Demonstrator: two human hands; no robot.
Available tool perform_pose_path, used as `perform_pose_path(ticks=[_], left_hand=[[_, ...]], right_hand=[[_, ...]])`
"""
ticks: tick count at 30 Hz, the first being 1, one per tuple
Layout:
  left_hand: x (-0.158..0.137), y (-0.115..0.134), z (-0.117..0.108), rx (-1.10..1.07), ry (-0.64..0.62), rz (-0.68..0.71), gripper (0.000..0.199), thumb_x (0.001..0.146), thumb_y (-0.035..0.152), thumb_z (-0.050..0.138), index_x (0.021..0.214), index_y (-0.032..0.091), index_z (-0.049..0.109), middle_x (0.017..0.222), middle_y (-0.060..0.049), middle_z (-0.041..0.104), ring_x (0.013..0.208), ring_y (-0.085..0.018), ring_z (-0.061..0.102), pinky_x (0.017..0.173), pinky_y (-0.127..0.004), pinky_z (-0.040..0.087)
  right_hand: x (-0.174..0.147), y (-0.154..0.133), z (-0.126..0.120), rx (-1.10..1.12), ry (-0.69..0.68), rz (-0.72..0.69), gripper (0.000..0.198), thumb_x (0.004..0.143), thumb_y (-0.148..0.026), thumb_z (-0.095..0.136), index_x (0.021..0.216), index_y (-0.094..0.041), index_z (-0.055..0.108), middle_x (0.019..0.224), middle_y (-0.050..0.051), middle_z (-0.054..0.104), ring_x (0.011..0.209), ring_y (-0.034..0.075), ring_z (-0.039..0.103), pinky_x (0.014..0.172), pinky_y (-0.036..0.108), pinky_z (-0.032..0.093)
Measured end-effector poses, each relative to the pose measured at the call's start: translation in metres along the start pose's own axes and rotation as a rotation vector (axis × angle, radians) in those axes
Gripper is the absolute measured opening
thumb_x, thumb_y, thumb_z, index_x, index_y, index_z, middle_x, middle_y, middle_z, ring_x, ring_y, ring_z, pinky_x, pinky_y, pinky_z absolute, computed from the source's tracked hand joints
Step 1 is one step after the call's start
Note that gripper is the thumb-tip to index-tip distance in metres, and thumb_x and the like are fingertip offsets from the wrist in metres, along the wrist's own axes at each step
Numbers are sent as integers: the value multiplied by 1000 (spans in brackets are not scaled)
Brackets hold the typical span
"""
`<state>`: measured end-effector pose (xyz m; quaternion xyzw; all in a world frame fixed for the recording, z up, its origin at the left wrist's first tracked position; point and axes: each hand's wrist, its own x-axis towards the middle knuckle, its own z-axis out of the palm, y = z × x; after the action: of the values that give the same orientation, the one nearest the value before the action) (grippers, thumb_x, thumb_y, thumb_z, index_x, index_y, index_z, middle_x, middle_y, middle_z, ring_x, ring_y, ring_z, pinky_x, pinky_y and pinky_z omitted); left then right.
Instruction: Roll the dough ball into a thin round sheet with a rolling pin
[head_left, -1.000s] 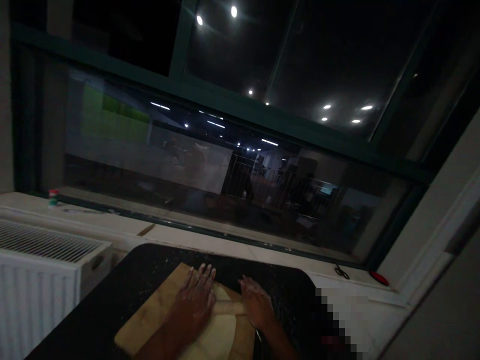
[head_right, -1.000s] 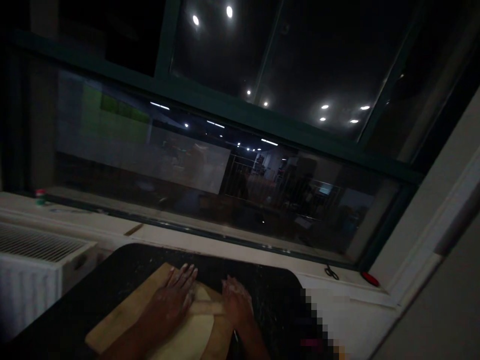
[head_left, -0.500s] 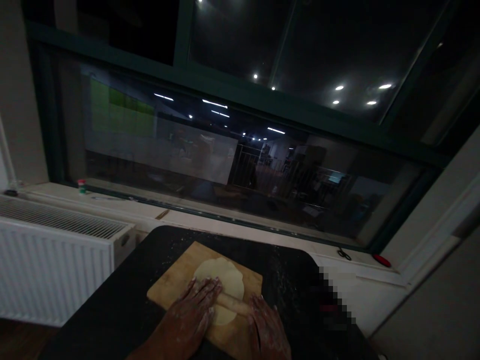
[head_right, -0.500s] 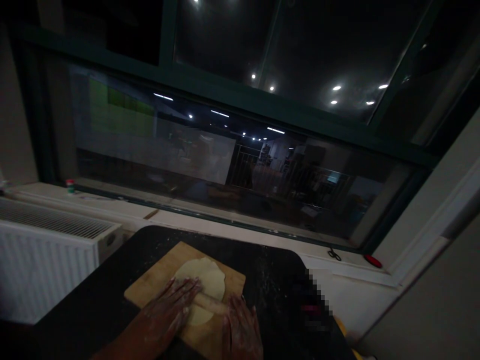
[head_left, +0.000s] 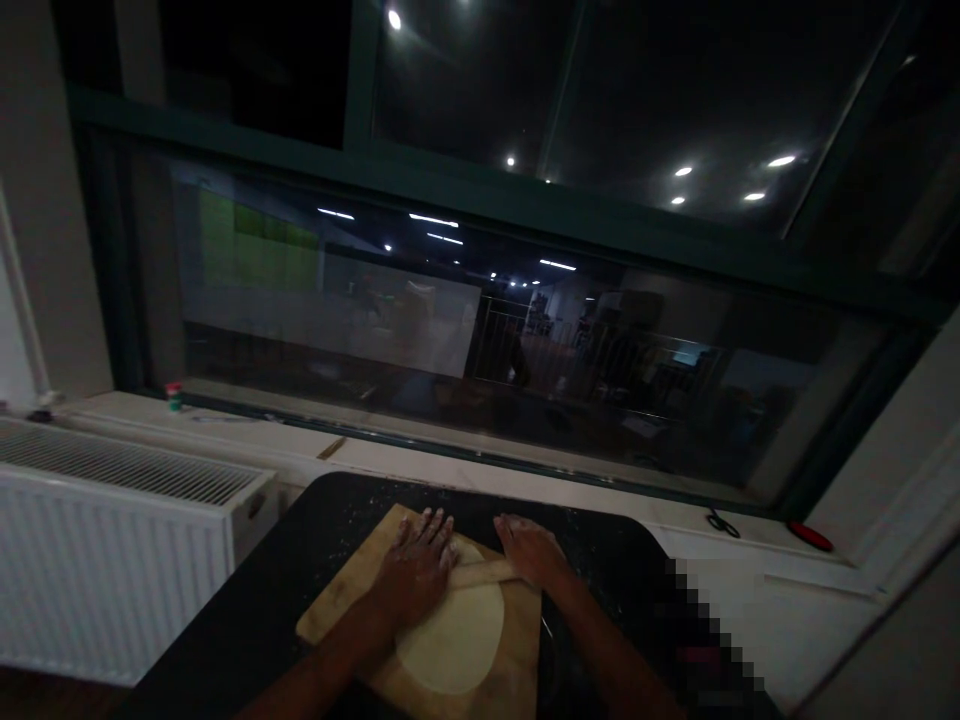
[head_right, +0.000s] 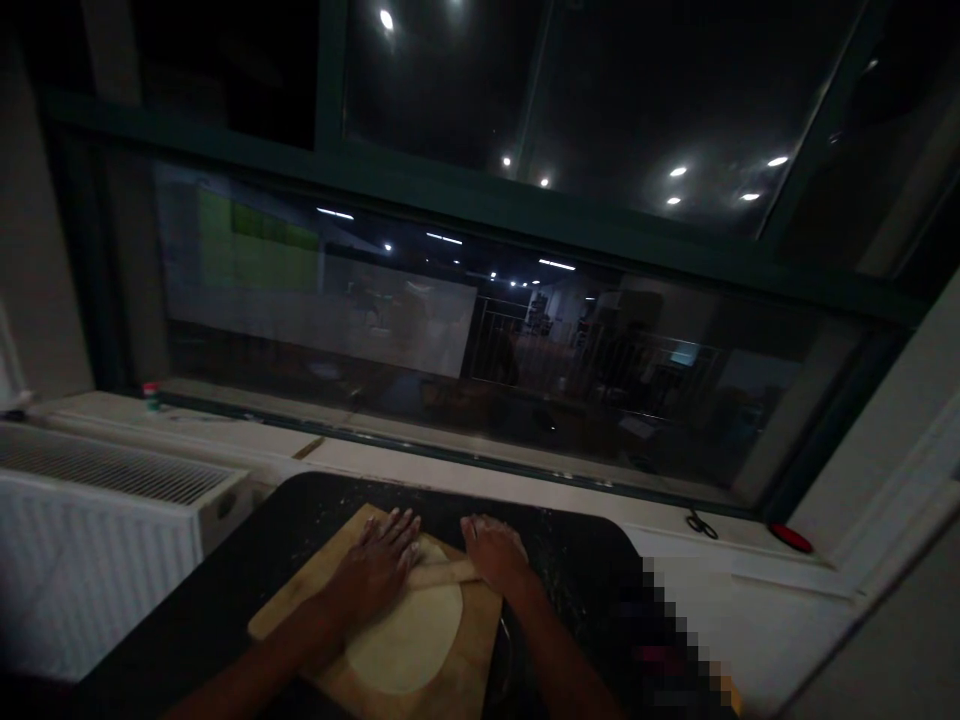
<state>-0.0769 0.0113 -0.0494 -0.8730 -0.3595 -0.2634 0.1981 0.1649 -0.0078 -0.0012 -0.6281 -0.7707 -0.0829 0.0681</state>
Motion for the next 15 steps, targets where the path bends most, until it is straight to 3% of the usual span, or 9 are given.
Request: perform_pose_path(ticks=[4,6,11,15], left_hand=[[3,-2,14,25,49,-49,43,100,24,38,137,16,57,140,-14,59,133,-30,52,110,-56,39],[3,5,14,40,62,-75,45,100,28,37,139,14,55,142,-14,58,135,-30,51,111,-54,39],[2,24,-3,13,44,-68,45,100,27,37,136,10,56,140,-15,59,132,-29,53,109,-50,43],[-6,32,-21,-28,55,-30,45,100,25,38,139,12,53,141,-14,59,131,-27,55,109,-47,44]], right_hand=[[10,9,16,-7,-41,-53,42,100,-18,35,134,-18,60,138,11,61,128,21,57,107,34,44],[4,11,23,-2,-34,-8,46,101,-19,32,141,-18,54,146,11,52,137,22,47,112,37,40],[-25,6,28,7,-8,154,47,103,-23,30,146,-19,47,152,8,45,142,22,40,116,41,35],[-58,-6,24,-47,5,173,48,101,-19,30,144,-18,51,148,8,49,140,25,43,115,46,38]])
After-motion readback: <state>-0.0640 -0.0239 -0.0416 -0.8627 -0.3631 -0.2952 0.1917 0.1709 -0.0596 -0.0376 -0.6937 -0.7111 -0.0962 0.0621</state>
